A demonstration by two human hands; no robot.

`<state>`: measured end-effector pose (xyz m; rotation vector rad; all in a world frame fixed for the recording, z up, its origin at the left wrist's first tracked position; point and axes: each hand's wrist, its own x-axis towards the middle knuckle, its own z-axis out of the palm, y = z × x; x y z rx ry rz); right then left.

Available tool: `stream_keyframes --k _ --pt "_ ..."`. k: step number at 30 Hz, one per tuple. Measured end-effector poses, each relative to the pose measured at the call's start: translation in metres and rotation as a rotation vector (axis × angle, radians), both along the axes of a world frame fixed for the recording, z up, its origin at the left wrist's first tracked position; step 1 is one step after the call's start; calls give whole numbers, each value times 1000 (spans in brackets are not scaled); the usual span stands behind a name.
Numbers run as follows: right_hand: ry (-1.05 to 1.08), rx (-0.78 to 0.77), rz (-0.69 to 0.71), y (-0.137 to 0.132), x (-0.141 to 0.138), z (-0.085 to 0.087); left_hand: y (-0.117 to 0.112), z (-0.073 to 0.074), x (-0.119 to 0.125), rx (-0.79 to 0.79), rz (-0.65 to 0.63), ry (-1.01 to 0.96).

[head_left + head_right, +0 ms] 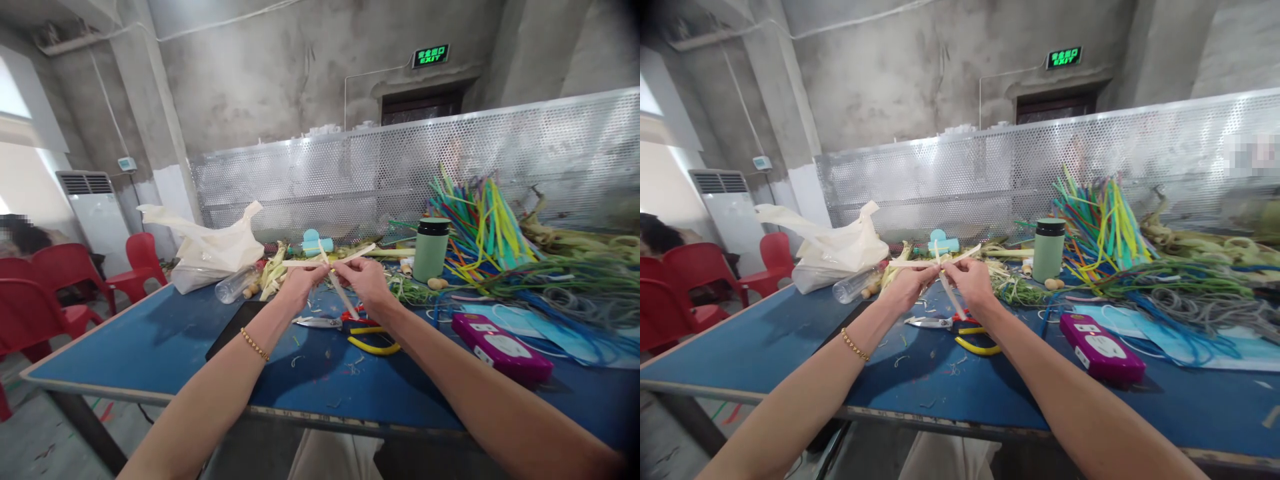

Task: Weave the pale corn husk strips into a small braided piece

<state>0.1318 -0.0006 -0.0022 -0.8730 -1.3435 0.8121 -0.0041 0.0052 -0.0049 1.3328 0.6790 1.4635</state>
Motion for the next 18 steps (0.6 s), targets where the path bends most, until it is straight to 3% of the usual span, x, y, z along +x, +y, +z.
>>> stream_keyframes --k 6,12,18 --pt "-69 59 -24 -2 -1 -1 1 -2 0 22 64 90" --pt "-127 139 -79 1 -1 -4 0 -2 3 -2 33 2" --pt "-32 86 -51 4 -4 -7 2 -1 3 -40 1 -72"
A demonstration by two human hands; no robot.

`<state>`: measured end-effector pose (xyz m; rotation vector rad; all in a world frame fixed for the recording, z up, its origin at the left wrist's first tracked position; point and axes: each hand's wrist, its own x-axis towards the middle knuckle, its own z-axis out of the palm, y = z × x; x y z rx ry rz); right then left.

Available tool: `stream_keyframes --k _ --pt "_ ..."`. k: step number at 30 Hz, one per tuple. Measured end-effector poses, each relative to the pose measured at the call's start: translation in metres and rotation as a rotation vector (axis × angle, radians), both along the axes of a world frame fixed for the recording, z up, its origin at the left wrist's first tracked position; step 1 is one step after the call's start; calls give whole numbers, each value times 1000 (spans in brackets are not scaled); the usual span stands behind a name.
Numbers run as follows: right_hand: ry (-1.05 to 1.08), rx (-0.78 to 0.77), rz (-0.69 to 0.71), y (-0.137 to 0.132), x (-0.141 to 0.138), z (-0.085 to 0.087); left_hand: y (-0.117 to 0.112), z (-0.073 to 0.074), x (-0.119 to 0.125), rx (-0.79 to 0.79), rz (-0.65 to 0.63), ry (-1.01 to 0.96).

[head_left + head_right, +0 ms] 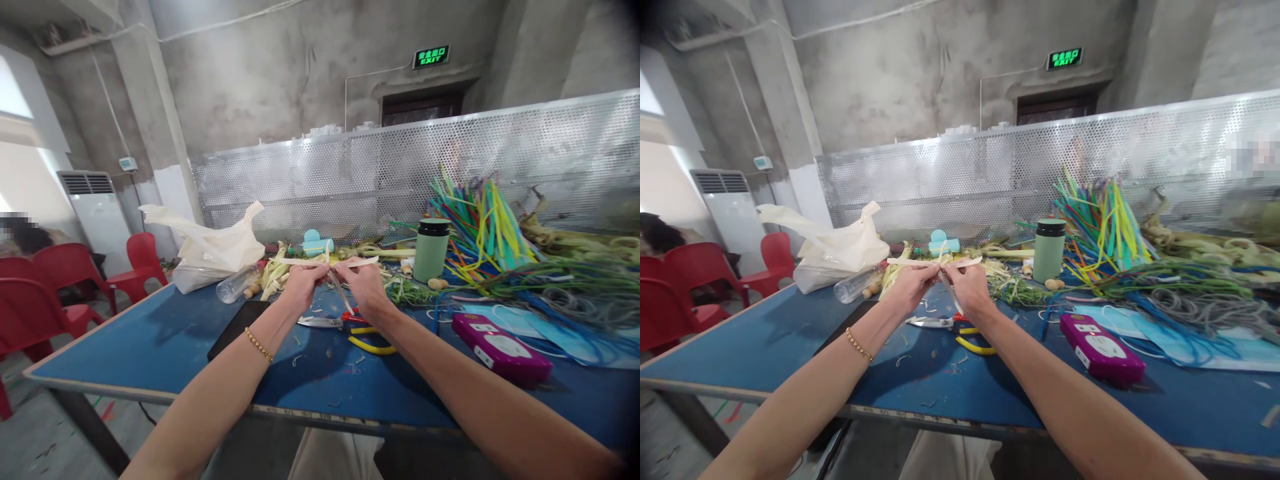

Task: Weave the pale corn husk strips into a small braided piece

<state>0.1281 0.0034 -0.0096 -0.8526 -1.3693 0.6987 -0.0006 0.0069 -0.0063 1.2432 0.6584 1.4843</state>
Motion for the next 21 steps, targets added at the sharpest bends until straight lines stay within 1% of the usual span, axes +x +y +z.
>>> stream_keyframes --k 3,4,6,7,9,11,14,17,21 --pt "51 -91 111 -3 3 5 0 1 -4 33 -46 61" --pt "63 -136 162 -4 5 7 0 1 -5 57 -75 127" --pt "77 -209 229 -4 10 11 -2 1 -7 116 -81 252" --pt "78 -224 236 -4 12 13 -3 2 -8 143 -88 317" --pt "73 -210 210 -2 16 15 -5 2 -8 164 -66 361" --pt "56 -167 155 -2 18 17 -5 2 -8 148 -83 350" --pt "32 -141 123 -3 18 18 -4 3 -8 97 -166 267" --pt "11 -117 171 -5 16 17 -6 6 -7 32 -225 197" --pt "15 -105 203 -4 15 14 -9 7 -5 -26 -253 179"
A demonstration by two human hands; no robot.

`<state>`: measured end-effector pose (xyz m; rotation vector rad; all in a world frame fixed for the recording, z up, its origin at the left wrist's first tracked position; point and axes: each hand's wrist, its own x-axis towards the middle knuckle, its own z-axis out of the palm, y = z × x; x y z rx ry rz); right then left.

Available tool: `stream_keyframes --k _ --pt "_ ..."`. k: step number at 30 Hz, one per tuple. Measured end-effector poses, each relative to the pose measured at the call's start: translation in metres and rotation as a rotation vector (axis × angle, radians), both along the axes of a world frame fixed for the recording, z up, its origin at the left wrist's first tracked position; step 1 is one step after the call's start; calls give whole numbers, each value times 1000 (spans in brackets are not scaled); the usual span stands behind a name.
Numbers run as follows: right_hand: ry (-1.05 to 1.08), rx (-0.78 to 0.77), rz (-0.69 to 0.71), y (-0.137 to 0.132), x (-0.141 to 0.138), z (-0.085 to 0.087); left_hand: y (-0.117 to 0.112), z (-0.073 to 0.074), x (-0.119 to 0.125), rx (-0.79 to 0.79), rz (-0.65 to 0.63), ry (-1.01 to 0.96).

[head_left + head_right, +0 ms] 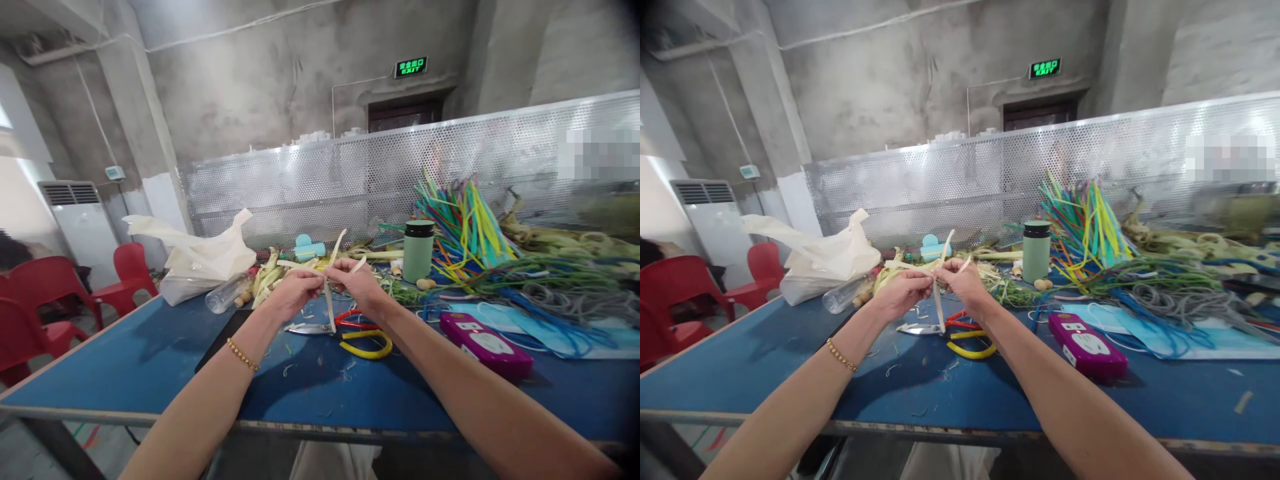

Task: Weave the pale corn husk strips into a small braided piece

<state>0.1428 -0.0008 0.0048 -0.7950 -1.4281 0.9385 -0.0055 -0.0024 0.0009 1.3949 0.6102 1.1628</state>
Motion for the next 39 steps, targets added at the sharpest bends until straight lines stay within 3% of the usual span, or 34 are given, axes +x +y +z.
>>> stream_keyframes --k 6,18,25,29,32,34,36,37,39 --pt "88 -89 62 2 -2 -2 4 -6 1 84 78 33" --pt "26 -30 -91 2 -11 -5 5 -5 1 102 126 71" --pt "28 -27 -98 4 -11 -7 5 -6 1 112 139 84" --pt "-60 -67 -70 7 -5 -7 8 -7 -1 66 106 95" --pt "-195 -97 -145 14 8 -4 10 -7 -4 38 143 105" --pt "-313 44 -359 18 18 0 10 -7 -5 56 204 139" --pt "-350 345 -636 17 24 6 7 -7 -3 83 231 223" --pt "-385 479 -683 14 25 9 5 -7 -2 98 221 282" --pt "-494 600 -555 7 23 14 1 -8 2 133 212 376"
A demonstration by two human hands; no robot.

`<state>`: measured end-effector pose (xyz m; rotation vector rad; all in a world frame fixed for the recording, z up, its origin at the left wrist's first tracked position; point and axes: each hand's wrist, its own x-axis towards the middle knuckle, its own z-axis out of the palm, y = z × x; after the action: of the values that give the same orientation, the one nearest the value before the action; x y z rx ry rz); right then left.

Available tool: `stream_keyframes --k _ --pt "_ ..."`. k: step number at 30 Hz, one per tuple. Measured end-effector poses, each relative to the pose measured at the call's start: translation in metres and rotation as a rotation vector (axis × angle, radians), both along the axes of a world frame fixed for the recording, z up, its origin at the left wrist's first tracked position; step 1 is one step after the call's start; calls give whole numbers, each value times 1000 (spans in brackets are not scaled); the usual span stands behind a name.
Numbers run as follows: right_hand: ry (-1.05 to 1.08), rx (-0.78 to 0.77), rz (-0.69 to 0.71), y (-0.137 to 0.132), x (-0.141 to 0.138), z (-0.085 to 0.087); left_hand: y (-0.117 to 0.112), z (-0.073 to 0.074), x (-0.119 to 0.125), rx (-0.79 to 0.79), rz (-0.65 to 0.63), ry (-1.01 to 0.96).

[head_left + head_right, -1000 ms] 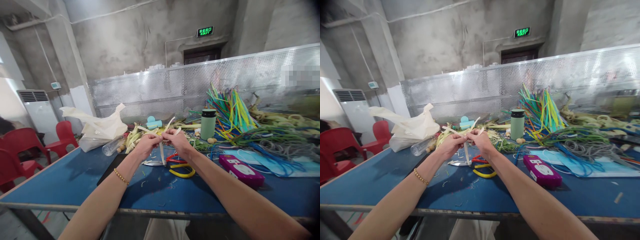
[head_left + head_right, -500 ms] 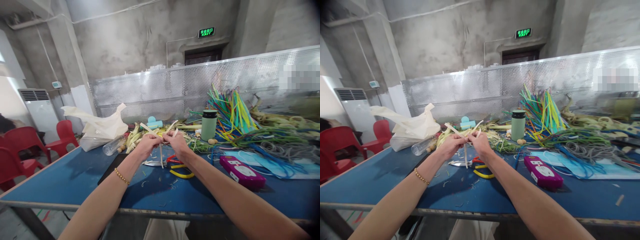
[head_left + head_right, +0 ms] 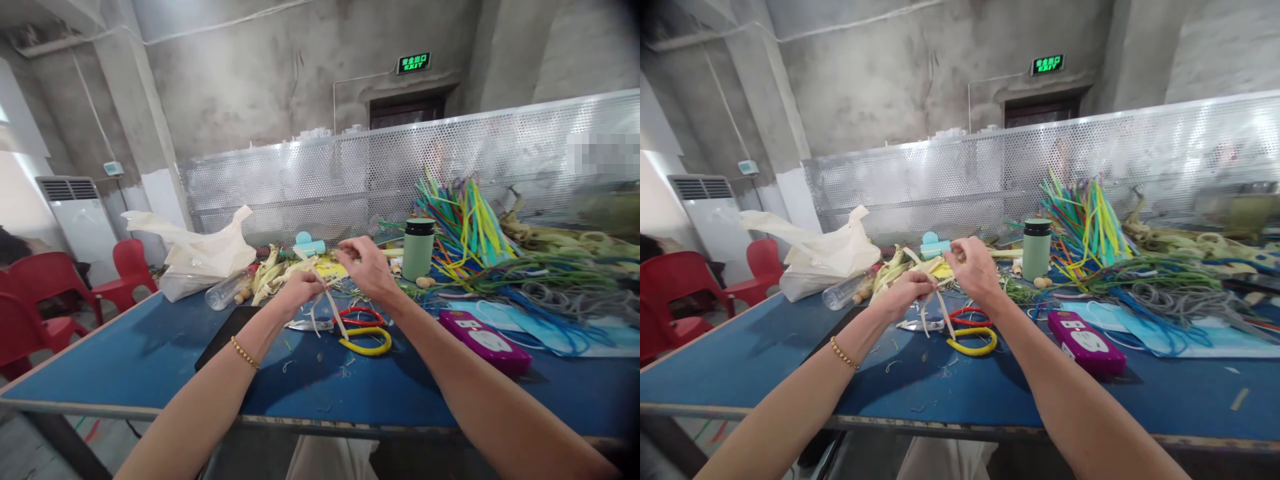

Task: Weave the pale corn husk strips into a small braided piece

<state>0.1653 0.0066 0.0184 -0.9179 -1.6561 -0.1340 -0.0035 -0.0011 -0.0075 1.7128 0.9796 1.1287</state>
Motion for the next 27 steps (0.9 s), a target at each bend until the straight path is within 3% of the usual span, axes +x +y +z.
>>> stream_keyframes --k 3,7,11,19,27 --pt "-218 -144 172 -10 -9 3 -4 -1 5 121 24 141" --pt "-143 -219 263 -11 -11 4 -6 1 5 222 28 217" --pt "-93 -275 361 -11 -4 6 -8 3 3 177 6 126" --pt "-46 -110 360 -20 -9 8 -5 6 -2 15 41 -91" --pt "-282 41 353 -16 -9 1 1 6 -6 -93 -7 -333"
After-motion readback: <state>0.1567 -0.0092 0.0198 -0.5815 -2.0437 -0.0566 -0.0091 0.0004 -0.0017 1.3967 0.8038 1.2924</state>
